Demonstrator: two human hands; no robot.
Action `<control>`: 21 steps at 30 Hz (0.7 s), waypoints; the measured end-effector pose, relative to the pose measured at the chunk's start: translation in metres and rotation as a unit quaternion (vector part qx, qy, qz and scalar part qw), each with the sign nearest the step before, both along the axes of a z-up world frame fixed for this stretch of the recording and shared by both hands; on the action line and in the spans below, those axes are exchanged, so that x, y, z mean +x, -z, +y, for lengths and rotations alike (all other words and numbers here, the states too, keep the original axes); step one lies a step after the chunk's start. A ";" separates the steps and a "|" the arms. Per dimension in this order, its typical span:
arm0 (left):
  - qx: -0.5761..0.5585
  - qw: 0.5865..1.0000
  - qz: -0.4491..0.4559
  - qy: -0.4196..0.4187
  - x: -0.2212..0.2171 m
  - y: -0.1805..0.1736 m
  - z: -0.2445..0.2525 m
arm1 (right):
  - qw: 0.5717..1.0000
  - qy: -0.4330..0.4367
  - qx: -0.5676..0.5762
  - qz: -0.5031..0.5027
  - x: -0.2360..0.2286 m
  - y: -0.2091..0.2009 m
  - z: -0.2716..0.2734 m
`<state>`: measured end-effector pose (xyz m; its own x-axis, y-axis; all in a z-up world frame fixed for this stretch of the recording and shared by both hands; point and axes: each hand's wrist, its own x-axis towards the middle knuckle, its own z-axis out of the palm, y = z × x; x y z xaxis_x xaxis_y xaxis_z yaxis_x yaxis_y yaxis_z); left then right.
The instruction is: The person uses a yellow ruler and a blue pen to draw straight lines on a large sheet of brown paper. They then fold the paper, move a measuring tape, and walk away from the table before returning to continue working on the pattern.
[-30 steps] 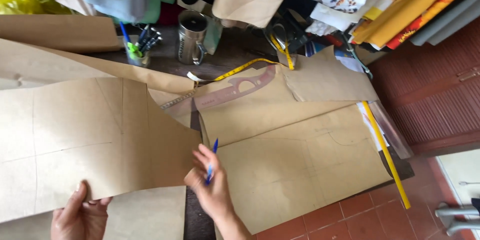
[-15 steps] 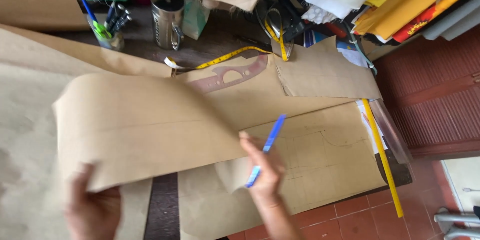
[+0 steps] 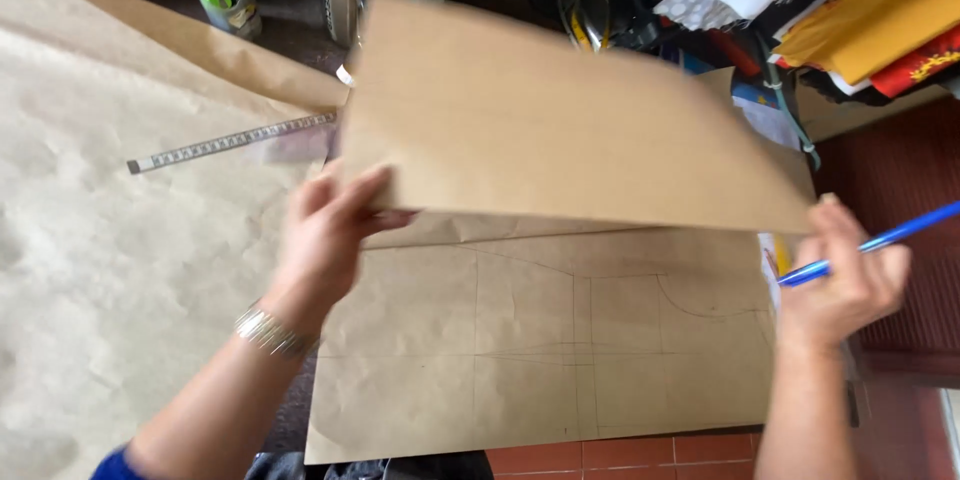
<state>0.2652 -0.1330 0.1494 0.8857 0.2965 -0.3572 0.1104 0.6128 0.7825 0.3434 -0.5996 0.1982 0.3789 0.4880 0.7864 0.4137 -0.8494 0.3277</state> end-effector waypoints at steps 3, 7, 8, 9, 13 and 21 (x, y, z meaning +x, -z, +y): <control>-0.001 0.992 -0.014 0.122 0.034 -0.003 -0.027 | 0.999 0.023 -0.023 -0.037 0.029 0.012 -0.033; 0.185 0.965 0.008 0.187 0.044 0.070 -0.031 | 0.713 0.037 0.670 0.203 0.071 0.064 -0.036; 0.441 0.874 -0.051 0.198 0.038 0.097 -0.027 | 0.624 0.098 0.728 0.265 0.064 0.063 -0.013; 0.663 0.715 -0.106 0.195 0.032 0.125 -0.023 | 0.523 0.158 0.773 0.321 0.057 0.062 0.011; 0.802 0.512 -0.095 0.293 -0.036 0.130 -0.022 | 0.701 0.084 0.596 0.383 0.002 0.126 0.064; 0.860 0.446 -0.011 0.245 -0.041 0.150 0.005 | 0.860 -0.150 0.133 0.470 -0.052 0.186 0.170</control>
<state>0.2243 -0.1282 -0.0009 0.9925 -0.1166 0.0358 -0.1183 -0.9916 0.0520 0.2916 -0.4292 0.0123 0.7967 0.5244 0.3004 0.6026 -0.6519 -0.4602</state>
